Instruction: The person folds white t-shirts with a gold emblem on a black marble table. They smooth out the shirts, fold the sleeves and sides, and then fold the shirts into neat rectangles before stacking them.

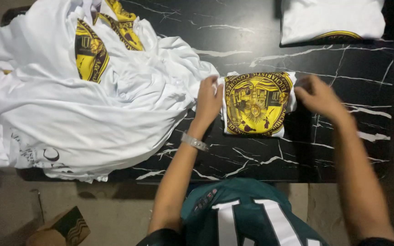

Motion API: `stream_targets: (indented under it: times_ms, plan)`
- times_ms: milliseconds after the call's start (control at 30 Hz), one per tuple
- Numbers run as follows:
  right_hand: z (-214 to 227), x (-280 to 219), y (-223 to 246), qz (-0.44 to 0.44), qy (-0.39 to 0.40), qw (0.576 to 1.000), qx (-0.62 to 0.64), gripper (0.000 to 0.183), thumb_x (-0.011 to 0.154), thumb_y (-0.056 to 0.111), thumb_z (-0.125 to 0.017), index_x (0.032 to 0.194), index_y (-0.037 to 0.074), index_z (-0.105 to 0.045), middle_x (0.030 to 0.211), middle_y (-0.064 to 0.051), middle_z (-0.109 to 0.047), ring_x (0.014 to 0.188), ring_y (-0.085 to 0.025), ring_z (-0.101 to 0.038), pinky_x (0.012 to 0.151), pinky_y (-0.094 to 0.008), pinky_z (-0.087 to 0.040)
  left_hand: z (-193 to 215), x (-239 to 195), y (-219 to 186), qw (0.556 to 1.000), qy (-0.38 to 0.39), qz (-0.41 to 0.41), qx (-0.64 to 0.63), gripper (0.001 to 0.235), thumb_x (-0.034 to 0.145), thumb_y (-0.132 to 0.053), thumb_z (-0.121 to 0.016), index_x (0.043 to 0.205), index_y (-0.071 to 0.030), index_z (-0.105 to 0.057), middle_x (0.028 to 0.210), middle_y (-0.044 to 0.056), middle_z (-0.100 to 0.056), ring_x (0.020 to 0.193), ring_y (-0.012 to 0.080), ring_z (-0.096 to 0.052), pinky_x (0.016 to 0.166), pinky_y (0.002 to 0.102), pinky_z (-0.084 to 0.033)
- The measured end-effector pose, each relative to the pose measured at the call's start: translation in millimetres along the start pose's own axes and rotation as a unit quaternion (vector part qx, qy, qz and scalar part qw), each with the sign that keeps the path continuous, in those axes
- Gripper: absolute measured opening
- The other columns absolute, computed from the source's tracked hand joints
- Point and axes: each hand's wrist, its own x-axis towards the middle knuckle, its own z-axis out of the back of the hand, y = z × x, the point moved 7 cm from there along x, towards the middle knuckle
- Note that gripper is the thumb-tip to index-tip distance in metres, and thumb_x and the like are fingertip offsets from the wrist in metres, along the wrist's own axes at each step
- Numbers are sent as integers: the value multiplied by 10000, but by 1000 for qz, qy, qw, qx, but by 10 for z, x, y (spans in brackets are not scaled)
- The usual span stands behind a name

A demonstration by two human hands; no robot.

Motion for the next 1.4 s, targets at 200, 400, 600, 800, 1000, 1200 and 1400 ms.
stream_targets:
  times_ms: [200, 400, 600, 800, 1000, 1200, 1400]
  plan:
    - [-388, -229, -64, -19, -37, 988, 149, 483, 963, 307, -697, 1286, -31, -579, 1006, -170, -717, 880, -202, -670, 746, -326, -531, -554, -219, 647, 979, 84, 129, -130, 361, 925, -283, -702, 1092, 28, -625, 886, 95, -737, 794, 210, -729, 739, 341, -585]
    - [-245, -97, 51, 3, -91, 985, 145, 349, 999, 295, -699, 1150, -18, -680, 919, -101, -708, 779, -153, -629, 676, -293, -500, -477, -99, 401, 990, 73, 117, -30, 304, 923, -273, -744, 1042, 5, -705, 917, 116, -729, 804, 165, -677, 733, 291, -547]
    - [259, -625, 339, 76, -170, 958, 216, 176, 1049, 164, -721, 1133, 9, -716, 906, -53, -663, 778, -109, -550, 670, -257, -432, -51, -167, -48, 911, 34, 67, -405, 204, 1000, -174, -694, 1098, 0, -654, 1034, 40, -708, 968, 102, -673, 873, 262, -552]
    - [19, -1842, 325, 10, 30, 987, 158, 294, 914, 267, -640, 1112, 70, -730, 1121, -122, -728, 898, -238, -737, 773, -424, -607, 584, -1343, -154, 898, 273, 159, -306, 208, 1013, -179, -735, 1074, -7, -636, 944, 109, -603, 818, 147, -536, 704, 286, -443]
    - [-504, -1708, 49, -62, 187, 973, -116, 485, 929, 396, -609, 1346, 149, -599, 1343, -116, -622, 1161, -251, -671, 941, -423, -598, 39, -1953, 963, 920, 209, 203, -261, 575, 920, -268, -728, 1354, -43, -426, 1098, 64, -676, 958, 127, -690, 810, 255, -598]
    - [75, -651, 1212, 234, -200, 942, -136, 808, 771, 380, -806, 1355, -112, -542, 1227, -320, -613, 1119, -448, -586, 921, -512, -490, -329, -1466, 465, 935, 274, 115, -193, 350, 1001, -254, -733, 1240, -1, -762, 1084, 130, -807, 943, 143, -721, 847, 285, -574]
    - [-544, -1585, 1818, 57, 281, 956, -61, 750, 841, 400, -750, 1514, 216, -475, 1028, -134, -762, 915, -251, -750, 833, -382, -599, 876, -1268, 723, 949, 45, 239, -201, 487, 940, -320, -674, 1324, -28, -610, 1233, 133, -668, 1096, 214, -652, 947, 355, -540]
